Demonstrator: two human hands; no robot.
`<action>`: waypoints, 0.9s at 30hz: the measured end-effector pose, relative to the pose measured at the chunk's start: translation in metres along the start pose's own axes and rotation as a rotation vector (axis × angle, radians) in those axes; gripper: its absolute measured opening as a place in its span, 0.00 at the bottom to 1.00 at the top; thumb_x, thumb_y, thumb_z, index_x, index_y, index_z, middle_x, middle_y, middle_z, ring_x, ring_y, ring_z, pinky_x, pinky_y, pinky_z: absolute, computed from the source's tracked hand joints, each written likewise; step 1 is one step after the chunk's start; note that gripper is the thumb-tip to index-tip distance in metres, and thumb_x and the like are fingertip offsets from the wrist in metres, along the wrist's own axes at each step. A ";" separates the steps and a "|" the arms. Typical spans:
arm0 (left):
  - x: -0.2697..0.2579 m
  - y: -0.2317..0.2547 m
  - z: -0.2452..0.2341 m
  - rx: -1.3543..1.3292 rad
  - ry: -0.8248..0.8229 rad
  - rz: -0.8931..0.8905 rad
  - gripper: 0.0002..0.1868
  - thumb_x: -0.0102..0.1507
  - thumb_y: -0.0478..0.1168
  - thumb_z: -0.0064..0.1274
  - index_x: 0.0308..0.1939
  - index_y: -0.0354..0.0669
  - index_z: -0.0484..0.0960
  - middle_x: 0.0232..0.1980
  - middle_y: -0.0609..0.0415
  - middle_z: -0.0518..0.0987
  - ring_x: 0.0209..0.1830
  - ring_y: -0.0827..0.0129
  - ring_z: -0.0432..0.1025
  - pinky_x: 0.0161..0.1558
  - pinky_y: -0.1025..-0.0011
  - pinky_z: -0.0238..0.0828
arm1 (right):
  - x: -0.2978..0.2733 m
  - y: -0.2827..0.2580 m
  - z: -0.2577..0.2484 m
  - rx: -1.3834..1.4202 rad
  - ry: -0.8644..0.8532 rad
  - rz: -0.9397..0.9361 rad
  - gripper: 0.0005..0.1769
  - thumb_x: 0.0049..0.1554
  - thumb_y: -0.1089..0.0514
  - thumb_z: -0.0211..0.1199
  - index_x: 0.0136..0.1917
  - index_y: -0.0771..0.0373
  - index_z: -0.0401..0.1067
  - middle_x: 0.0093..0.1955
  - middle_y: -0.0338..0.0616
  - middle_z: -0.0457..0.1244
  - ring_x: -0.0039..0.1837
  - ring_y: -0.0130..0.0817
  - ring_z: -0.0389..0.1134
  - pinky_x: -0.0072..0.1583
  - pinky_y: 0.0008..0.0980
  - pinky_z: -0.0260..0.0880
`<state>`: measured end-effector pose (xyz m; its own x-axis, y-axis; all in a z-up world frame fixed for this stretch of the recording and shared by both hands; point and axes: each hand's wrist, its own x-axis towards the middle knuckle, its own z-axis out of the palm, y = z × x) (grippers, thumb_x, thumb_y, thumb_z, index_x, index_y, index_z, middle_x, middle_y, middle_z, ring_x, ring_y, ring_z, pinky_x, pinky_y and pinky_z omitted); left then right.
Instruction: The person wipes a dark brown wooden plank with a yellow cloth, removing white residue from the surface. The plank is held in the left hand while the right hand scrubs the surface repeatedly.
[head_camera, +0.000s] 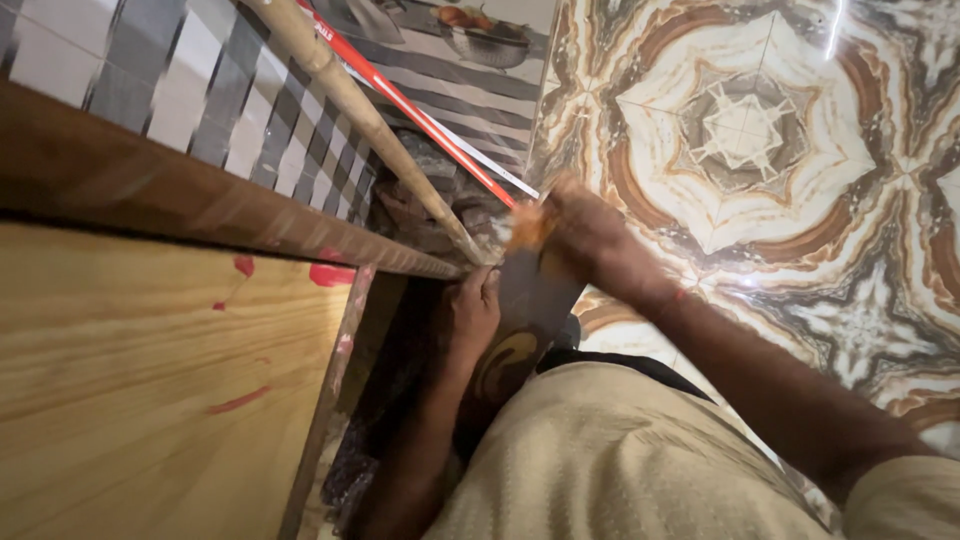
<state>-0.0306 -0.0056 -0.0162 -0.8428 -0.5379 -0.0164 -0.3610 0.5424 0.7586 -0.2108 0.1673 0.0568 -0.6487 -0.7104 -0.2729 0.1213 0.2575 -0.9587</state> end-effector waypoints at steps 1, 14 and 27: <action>0.001 0.011 -0.006 0.038 -0.007 -0.018 0.15 0.69 0.47 0.49 0.50 0.43 0.84 0.44 0.37 0.82 0.45 0.40 0.76 0.42 0.51 0.74 | 0.003 0.000 -0.002 -0.250 0.067 -0.087 0.15 0.65 0.55 0.57 0.64 0.58 0.71 0.69 0.56 0.62 0.68 0.51 0.64 0.71 0.44 0.69; -0.004 0.017 -0.014 0.056 0.040 0.058 0.14 0.69 0.46 0.48 0.47 0.42 0.84 0.39 0.36 0.81 0.41 0.40 0.76 0.37 0.50 0.73 | 0.002 0.020 -0.005 -0.817 0.098 -0.455 0.25 0.52 0.65 0.66 0.64 0.58 0.75 0.76 0.53 0.57 0.75 0.50 0.60 0.71 0.43 0.66; 0.006 0.012 -0.019 0.037 0.078 0.132 0.13 0.70 0.44 0.48 0.45 0.40 0.84 0.41 0.37 0.82 0.41 0.40 0.76 0.39 0.53 0.74 | 0.018 0.040 -0.016 -0.961 0.043 -0.578 0.20 0.64 0.58 0.64 0.68 0.54 0.73 0.79 0.53 0.57 0.79 0.52 0.56 0.73 0.39 0.60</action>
<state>-0.0319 -0.0145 0.0054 -0.8511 -0.5078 0.1334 -0.2646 0.6343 0.7264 -0.2296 0.1760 0.0145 -0.4478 -0.8682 0.2140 -0.8244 0.3082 -0.4748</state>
